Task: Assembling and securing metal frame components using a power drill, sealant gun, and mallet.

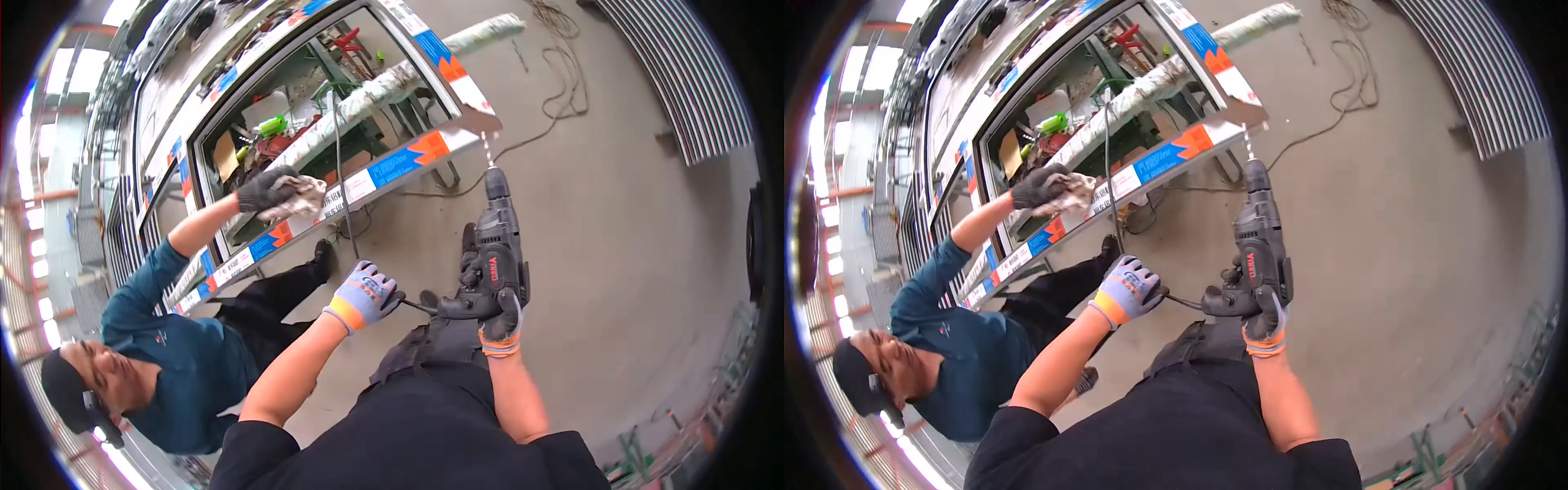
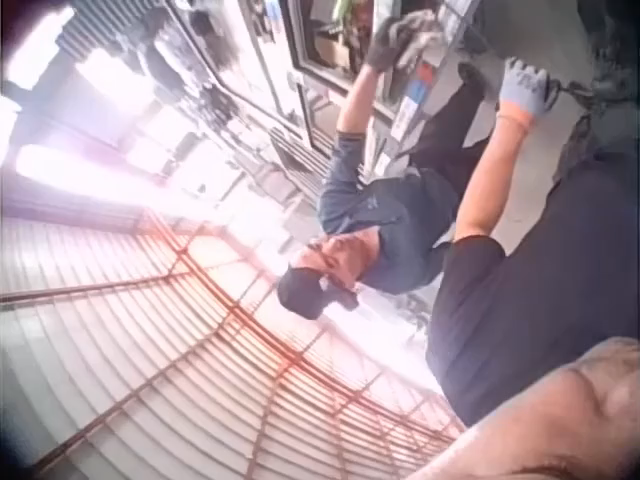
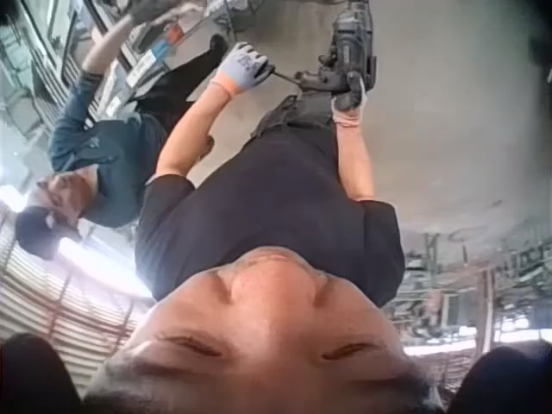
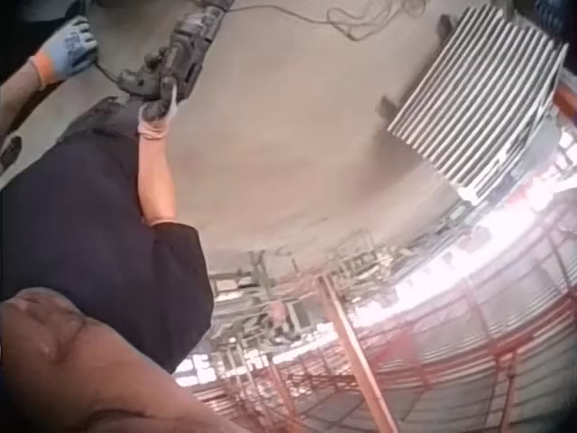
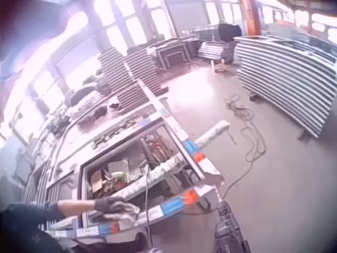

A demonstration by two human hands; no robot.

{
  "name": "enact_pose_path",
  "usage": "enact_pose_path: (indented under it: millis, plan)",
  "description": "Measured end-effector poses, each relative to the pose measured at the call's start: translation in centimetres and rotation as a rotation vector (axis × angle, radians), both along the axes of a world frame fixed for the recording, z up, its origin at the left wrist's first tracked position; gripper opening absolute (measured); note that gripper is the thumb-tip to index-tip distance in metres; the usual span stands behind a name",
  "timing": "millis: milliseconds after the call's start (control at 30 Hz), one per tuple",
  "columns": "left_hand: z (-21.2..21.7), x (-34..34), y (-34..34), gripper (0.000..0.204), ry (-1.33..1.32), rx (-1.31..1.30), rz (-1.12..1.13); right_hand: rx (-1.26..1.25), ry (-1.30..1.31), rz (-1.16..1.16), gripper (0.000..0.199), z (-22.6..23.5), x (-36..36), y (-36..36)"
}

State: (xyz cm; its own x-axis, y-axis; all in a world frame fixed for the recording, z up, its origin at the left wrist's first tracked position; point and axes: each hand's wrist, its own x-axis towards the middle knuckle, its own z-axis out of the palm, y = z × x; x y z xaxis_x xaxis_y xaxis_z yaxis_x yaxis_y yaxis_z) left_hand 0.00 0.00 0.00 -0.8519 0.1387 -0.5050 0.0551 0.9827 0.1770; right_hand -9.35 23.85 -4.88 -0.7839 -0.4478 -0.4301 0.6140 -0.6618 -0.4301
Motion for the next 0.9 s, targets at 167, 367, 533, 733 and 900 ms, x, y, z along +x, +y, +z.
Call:
enact_pose_path:
  millis: [167, 367, 533, 733, 900]
  plan:
    - [-5.3, 1.1, 1.6, 0.03, -0.021, -0.042, -0.174, 0.169, 0.063, 0.11, 0.071, -3.1, 4.6, 1.9]
    - [-4.0, 3.2, 2.1, 0.027, -0.012, -0.011, -0.262, 0.095, -0.047, 0.015, 0.069, -2.2, 7.9, 2.2]
    - [-5.2, 4.6, 3.8, 0.03, -0.237, 0.047, -0.181, 0.035, 0.099, 0.011, 0.057, -4.5, 7.1, 4.1]
    - [-7.7, 1.4, 3.6, 0.027, 0.0, 0.14, -0.305, 0.21, 0.26, 0.071, 0.061, -8.8, 6.8, 5.4]
    - [-6.0, -6.0, -0.7, 0.028, 0.097, -0.111, -0.288, 0.196, 0.239, 0.089, 0.07, -6.8, 4.7, 4.5]
